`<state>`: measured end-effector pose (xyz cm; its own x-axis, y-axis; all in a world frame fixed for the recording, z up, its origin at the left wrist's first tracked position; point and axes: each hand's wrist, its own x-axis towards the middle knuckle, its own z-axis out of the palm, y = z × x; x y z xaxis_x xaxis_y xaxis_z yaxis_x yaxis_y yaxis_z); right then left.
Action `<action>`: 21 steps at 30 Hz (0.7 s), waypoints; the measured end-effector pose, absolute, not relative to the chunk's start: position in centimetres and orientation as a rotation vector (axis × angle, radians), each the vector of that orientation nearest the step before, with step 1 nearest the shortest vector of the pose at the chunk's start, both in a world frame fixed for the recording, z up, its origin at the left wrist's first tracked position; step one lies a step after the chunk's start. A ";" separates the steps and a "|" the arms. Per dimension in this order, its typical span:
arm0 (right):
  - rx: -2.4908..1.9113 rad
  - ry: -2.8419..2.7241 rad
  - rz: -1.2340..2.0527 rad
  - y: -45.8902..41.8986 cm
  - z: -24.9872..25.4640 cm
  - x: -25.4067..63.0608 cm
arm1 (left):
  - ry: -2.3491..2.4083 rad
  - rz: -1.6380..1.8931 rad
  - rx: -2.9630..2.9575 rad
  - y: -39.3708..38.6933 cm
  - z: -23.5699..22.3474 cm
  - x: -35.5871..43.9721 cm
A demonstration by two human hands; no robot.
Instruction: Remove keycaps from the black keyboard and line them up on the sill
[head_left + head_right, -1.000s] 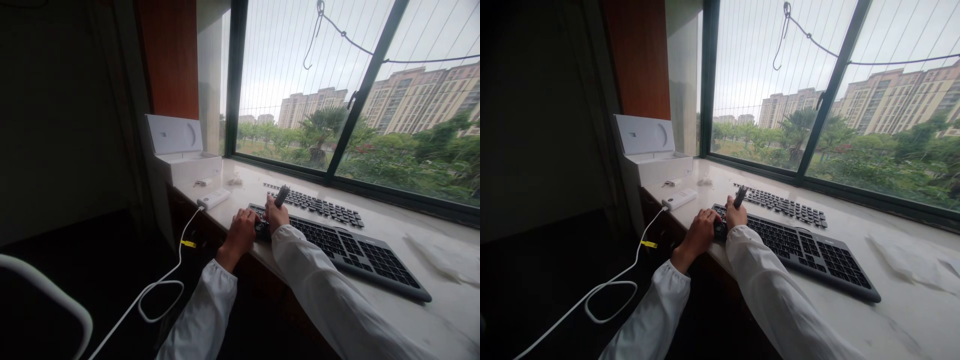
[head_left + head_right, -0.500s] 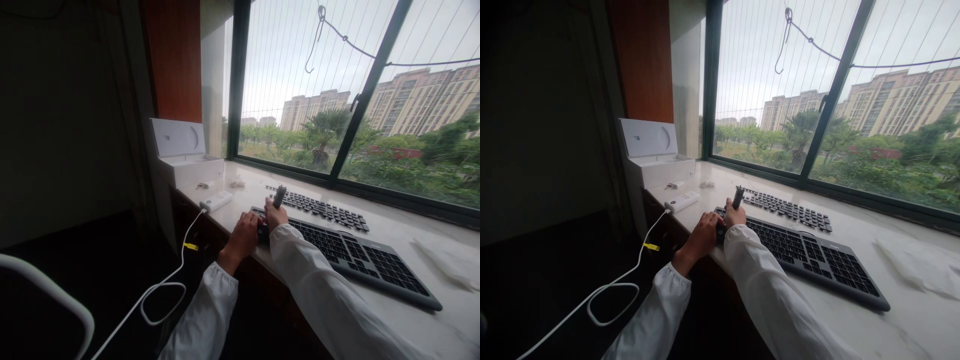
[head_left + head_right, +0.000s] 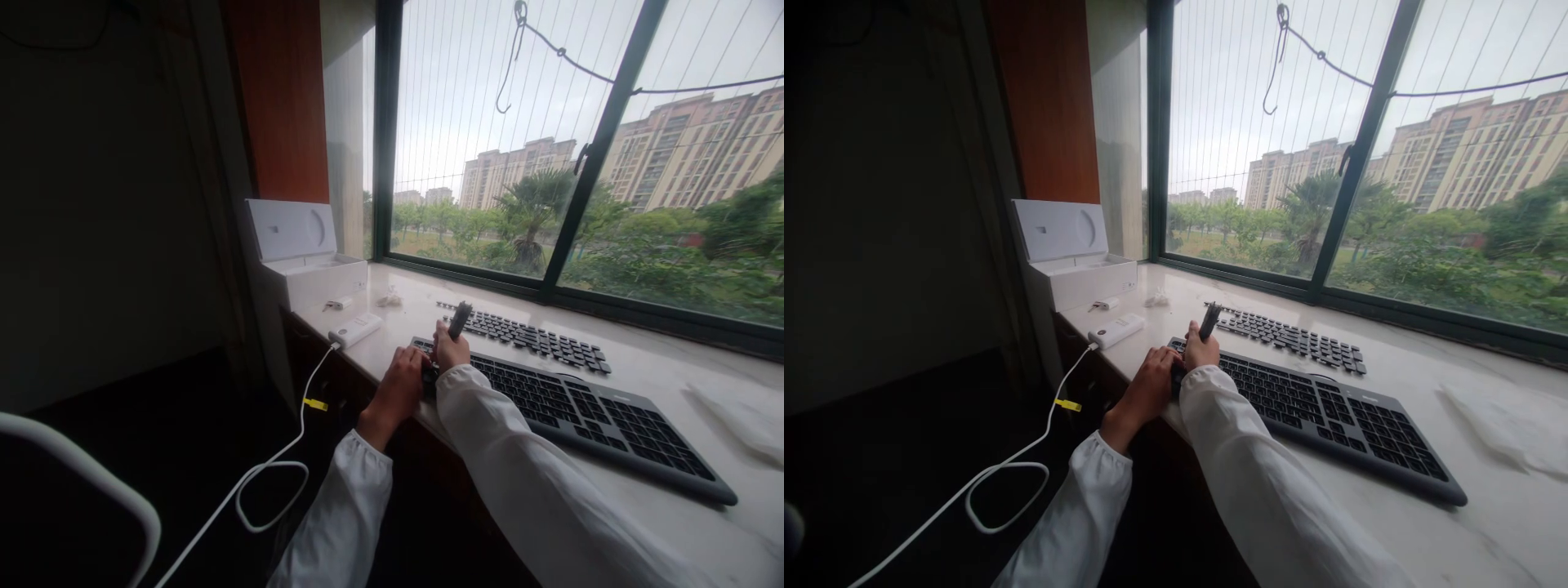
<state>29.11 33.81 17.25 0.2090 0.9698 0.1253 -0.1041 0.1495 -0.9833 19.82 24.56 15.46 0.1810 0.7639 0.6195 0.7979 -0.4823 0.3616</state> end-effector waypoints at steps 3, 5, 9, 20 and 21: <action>-1.096 -0.899 1.111 33.8 17.3 29.3 | -1.592 -1.223 -2.368 24.6 15.5 19.9; -1.018 -0.884 1.165 33.7 17.3 29.6 | -1.590 -1.228 -2.366 24.5 15.6 19.9; -0.822 -0.942 1.255 33.1 17.3 30.4 | -1.605 -1.225 -2.363 24.3 15.9 19.9; -1.029 -1.142 1.039 32.3 17.6 30.3 | -1.618 -1.235 -2.365 24.2 15.9 19.9; -1.078 -1.195 0.980 32.1 17.7 30.4 | -1.612 -1.234 -2.368 24.2 15.8 19.9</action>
<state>30.36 32.11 17.74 0.1200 0.9696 0.2134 -0.0201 0.2173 -0.9759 19.91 24.20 15.83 0.1526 0.7757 0.6124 0.7937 -0.4654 0.3917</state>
